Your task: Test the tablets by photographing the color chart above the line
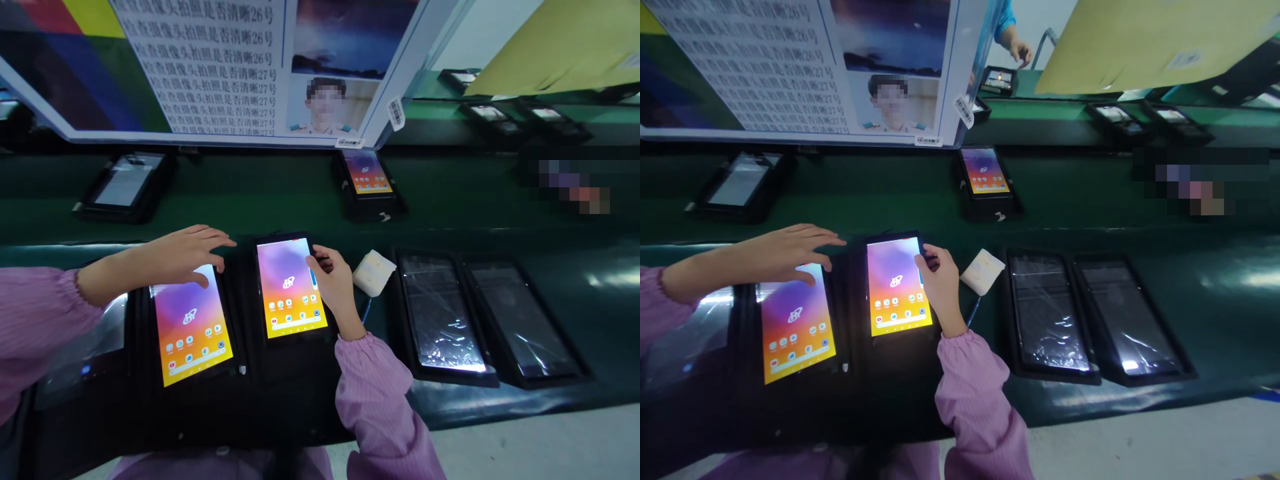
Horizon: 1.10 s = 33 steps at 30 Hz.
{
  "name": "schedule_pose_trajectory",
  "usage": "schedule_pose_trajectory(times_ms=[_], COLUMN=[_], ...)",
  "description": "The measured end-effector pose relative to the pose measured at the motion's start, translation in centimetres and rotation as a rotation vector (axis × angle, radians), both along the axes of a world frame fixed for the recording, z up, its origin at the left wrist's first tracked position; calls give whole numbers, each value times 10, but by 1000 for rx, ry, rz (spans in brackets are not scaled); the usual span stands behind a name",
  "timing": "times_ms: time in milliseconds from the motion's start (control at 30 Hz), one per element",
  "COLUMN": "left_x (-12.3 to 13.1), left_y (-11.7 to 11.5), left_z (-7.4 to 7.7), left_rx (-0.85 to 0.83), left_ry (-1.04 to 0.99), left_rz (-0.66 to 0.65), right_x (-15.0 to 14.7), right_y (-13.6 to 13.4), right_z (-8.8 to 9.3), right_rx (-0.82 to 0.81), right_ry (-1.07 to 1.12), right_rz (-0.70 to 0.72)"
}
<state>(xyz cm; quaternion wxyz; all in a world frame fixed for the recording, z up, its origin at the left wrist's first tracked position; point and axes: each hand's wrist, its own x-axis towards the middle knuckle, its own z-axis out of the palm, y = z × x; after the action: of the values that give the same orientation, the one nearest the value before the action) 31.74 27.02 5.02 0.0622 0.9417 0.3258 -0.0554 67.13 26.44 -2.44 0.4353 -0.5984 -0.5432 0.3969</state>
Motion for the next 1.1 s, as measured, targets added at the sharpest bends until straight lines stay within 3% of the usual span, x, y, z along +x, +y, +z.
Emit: schedule_pose_trajectory(times_ms=[367, 500, 567, 667, 767, 833, 900, 967, 1100], left_x=[5, 1, -4, -14, -16, -9, 4, 17, 33], left_y=[12, -6, -33, -97, -173, -219, -254, -278, -307], left_z=[-5, 0, 6, 11, -1, -18, -38, -56, -84], left_rx=[-106, -73, -39, 2, -218, -384, -400, -299, -31], left_ry=[16, -3, -58, -159, -252, -308, -345, -356, -339], left_rz=[39, 131, 293, 627, 1172, 1355, 1388, 1359, 1112], right_x=[-3, -2, 0, 2, 1, -1, -2, 0, 14], right_y=[0, 0, 0, -2, -4, -5, -7, -14, -49], right_z=[-3, -2, -1, 1, 4, 7, 11, 17, 33], right_rx=[25, 19, 7, -14, -27, -34, -43, -64, -157], right_ry=[-13, -24, -32, -48, -76, -103, -138, -186, -324], right_rz=[-7, -1, 11, 29, 32, 40, 64, 96, 109])
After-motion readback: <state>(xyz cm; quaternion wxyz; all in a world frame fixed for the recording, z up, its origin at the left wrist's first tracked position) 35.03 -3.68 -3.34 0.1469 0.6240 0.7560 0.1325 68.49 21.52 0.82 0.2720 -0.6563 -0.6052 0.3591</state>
